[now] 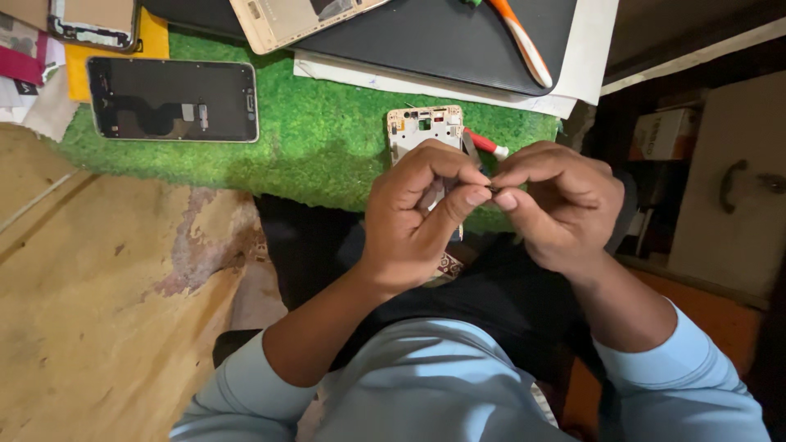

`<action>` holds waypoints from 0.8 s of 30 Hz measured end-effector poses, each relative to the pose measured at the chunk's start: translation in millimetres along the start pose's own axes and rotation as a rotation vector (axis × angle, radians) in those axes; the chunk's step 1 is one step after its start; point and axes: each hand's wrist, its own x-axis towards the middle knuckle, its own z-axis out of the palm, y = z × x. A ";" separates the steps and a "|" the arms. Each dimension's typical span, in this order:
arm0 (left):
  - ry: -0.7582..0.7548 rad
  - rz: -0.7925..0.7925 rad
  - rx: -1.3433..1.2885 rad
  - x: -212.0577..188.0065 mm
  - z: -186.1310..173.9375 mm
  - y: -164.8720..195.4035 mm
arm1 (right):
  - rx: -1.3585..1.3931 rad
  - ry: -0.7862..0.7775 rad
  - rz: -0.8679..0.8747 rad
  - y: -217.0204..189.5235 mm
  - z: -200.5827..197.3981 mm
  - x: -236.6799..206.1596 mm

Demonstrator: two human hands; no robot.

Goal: The person repairs a disassembled smartphone at a workbench. They handle the phone's mid-frame and small internal components, use a toothbrush on the chassis, pick at parts with tweezers, and drive screws with a red-handled screwdriver while other phone parts and tools lie on the mat.

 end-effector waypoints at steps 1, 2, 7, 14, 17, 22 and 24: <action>0.001 0.002 0.026 0.7 -0.2 1.2 | 0.050 0.000 0.035 0.7 -0.4 -1.1; -0.004 0.027 0.052 2.1 -0.7 2.2 | 0.100 0.002 0.070 1.6 -0.7 -2.0; -0.084 0.102 0.128 8.2 -7.7 9.2 | 0.300 -0.018 0.198 3.1 -3.8 -5.9; -0.102 0.092 0.194 8.6 -9.9 14.2 | 0.382 -0.067 0.257 2.0 -4.8 -3.4; -0.113 0.158 0.207 9.9 -10.6 14.1 | 0.405 -0.076 0.276 -0.5 -5.2 -2.5; -0.122 0.204 0.253 10.6 -10.9 14.3 | 0.428 -0.059 0.293 -4.6 -5.8 -1.3; -0.118 0.202 0.250 10.2 -10.5 14.1 | 0.270 -0.045 0.210 -5.8 -6.7 0.1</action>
